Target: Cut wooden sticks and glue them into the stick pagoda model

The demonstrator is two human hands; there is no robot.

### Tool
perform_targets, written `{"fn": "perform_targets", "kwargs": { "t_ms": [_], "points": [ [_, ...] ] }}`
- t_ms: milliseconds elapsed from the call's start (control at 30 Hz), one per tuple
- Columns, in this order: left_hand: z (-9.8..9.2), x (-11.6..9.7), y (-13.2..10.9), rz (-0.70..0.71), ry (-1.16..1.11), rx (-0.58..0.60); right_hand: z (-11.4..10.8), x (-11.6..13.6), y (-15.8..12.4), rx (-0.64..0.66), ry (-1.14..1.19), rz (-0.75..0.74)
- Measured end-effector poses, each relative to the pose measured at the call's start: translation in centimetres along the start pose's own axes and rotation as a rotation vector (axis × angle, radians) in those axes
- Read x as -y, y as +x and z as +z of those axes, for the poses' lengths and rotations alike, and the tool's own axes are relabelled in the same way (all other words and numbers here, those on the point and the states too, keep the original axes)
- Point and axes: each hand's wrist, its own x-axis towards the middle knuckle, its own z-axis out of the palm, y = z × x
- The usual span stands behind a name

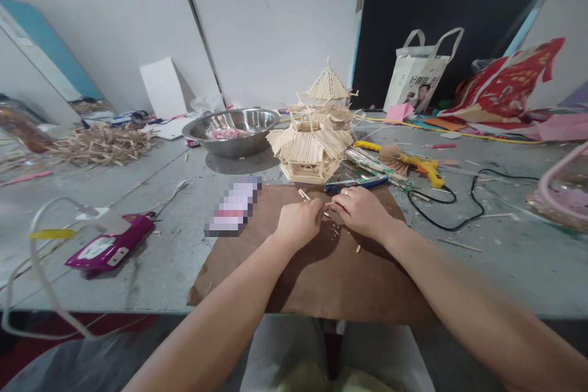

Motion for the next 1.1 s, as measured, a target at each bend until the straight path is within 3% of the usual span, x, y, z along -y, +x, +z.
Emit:
{"fn": "perform_targets", "kwargs": {
  "t_ms": [300, 533, 633, 800, 900, 1000, 1100],
  "points": [
    [-0.2, -0.2, -0.1, -0.035, 0.007, 0.016, -0.5, 0.7, -0.2, 0.104, -0.032, 0.158],
    [-0.1, -0.3, 0.1, -0.07, -0.017, 0.018, -0.7, 1.0, 0.0, 0.106, -0.044, 0.245],
    [0.0, 0.5, 0.1, -0.013, -0.156, 0.02, -1.0, 0.5, -0.1, 0.107, 0.033, 0.212],
    [-0.1, 1.8, 0.5, 0.144, -0.698, 0.089, -1.3, -0.3, -0.4, 0.146, 0.38, 0.074],
    [-0.3, 2.3, 0.9, 0.007, -0.853, 0.009, -0.9, -0.6, -0.3, 0.105, 0.537, 0.106],
    [-0.3, 2.9, 1.2, -0.222, -0.78, -0.157, -0.2, -0.8, -0.1, 0.067, 0.529, 0.209],
    [0.2, 3.4, 1.4, -0.336, -0.657, -0.242, 0.1, -0.8, 0.0, 0.129, 0.442, 0.27]
  ]
}}
